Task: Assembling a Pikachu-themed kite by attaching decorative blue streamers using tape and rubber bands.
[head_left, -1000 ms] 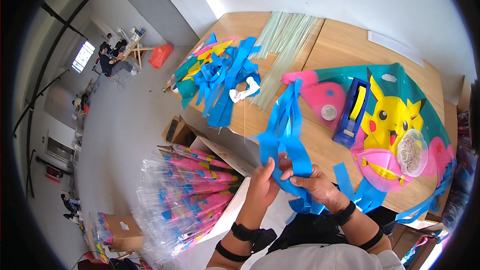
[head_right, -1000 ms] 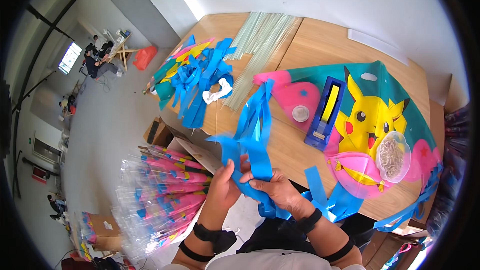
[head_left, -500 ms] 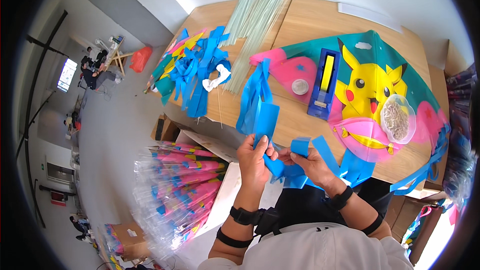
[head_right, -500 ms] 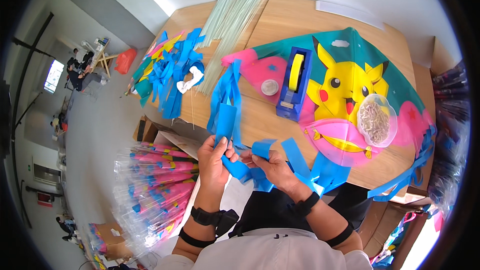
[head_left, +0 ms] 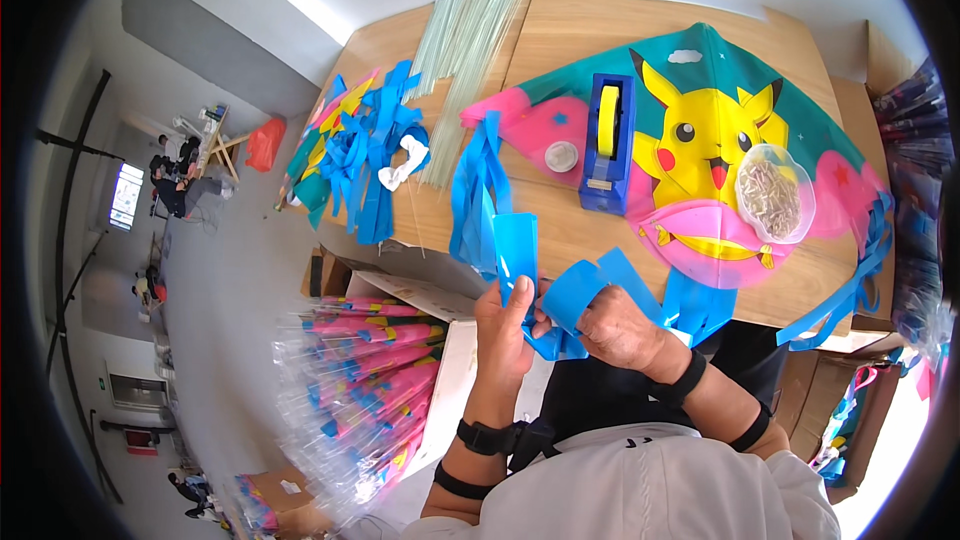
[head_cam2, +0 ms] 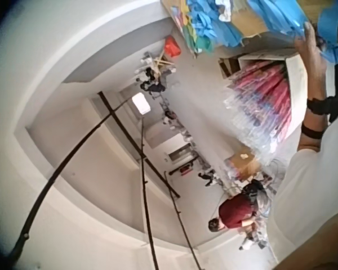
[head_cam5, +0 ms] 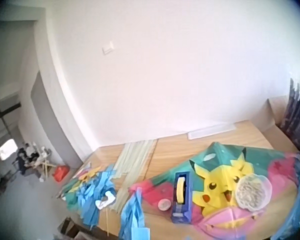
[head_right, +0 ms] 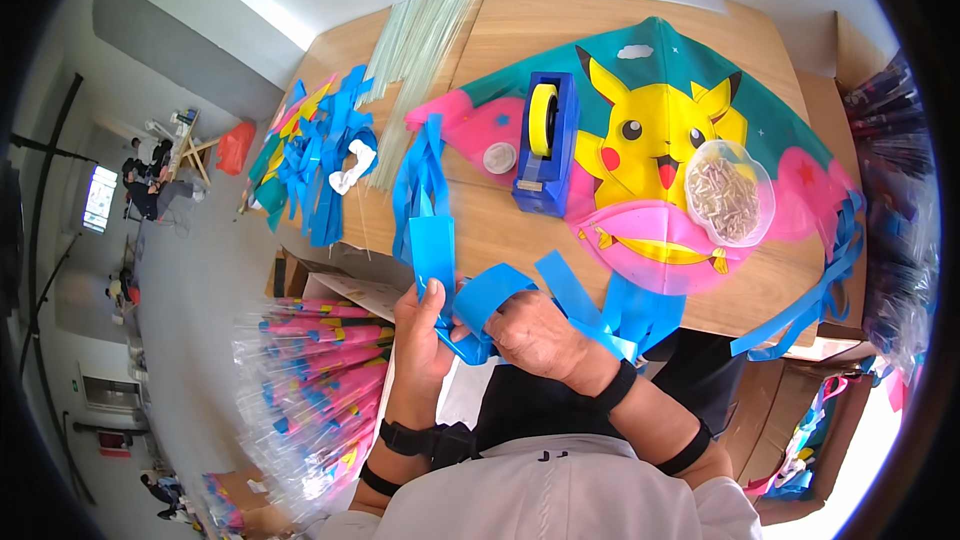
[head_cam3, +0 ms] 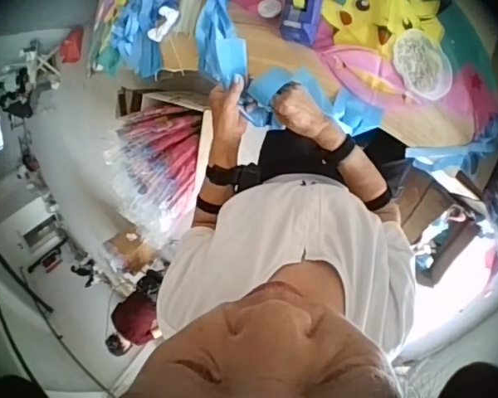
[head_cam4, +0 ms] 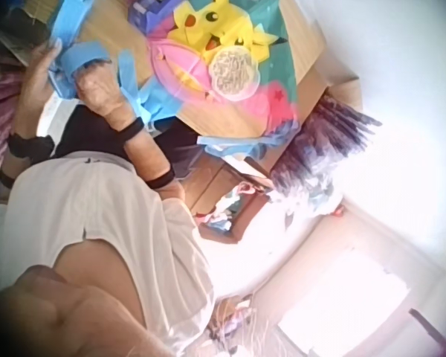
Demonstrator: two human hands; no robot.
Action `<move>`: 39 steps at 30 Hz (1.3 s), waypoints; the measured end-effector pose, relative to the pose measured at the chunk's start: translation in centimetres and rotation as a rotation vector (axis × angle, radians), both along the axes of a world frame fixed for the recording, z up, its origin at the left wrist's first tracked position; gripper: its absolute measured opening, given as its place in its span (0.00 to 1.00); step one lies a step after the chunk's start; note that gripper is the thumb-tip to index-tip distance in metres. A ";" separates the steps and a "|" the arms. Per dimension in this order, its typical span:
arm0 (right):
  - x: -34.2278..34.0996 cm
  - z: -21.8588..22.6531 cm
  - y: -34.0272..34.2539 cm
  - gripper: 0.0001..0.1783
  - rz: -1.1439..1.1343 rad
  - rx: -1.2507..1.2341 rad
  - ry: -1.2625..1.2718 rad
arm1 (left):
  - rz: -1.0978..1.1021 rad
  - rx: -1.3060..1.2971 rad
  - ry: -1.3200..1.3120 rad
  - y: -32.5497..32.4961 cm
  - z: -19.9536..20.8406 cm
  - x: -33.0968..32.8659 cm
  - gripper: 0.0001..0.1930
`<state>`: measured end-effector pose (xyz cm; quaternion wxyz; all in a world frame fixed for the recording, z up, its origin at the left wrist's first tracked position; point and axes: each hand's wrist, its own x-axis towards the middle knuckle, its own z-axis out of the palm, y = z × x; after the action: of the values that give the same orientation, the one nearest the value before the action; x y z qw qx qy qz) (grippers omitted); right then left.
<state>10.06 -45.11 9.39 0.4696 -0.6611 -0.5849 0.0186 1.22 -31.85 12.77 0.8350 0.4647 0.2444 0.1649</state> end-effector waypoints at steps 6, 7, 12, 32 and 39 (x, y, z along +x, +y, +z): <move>-0.1 1.3 -1.0 0.08 -0.065 -0.151 -0.274 | -0.188 0.087 0.024 -0.5 0.7 -0.4 0.13; -0.2 1.3 -1.1 0.07 -0.082 -0.146 -0.286 | -0.205 0.098 0.019 -0.5 0.6 -0.4 0.11; -0.8 1.3 -1.1 0.06 -0.167 -0.152 -0.340 | -0.125 0.011 -0.023 -1.2 -0.8 -0.5 0.10; -1.8 4.1 -2.8 0.04 -0.195 -0.578 -0.136 | -0.177 0.049 0.026 -4.3 -0.9 0.9 0.15; -2.7 2.8 -3.1 0.05 -0.318 -0.397 -0.140 | -0.077 -0.086 -0.079 -4.3 -2.4 0.5 0.10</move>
<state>7.31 -48.23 12.18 0.2859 -0.8237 -0.4894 0.0132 1.76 -36.13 10.34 0.8688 0.4307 0.1999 0.1404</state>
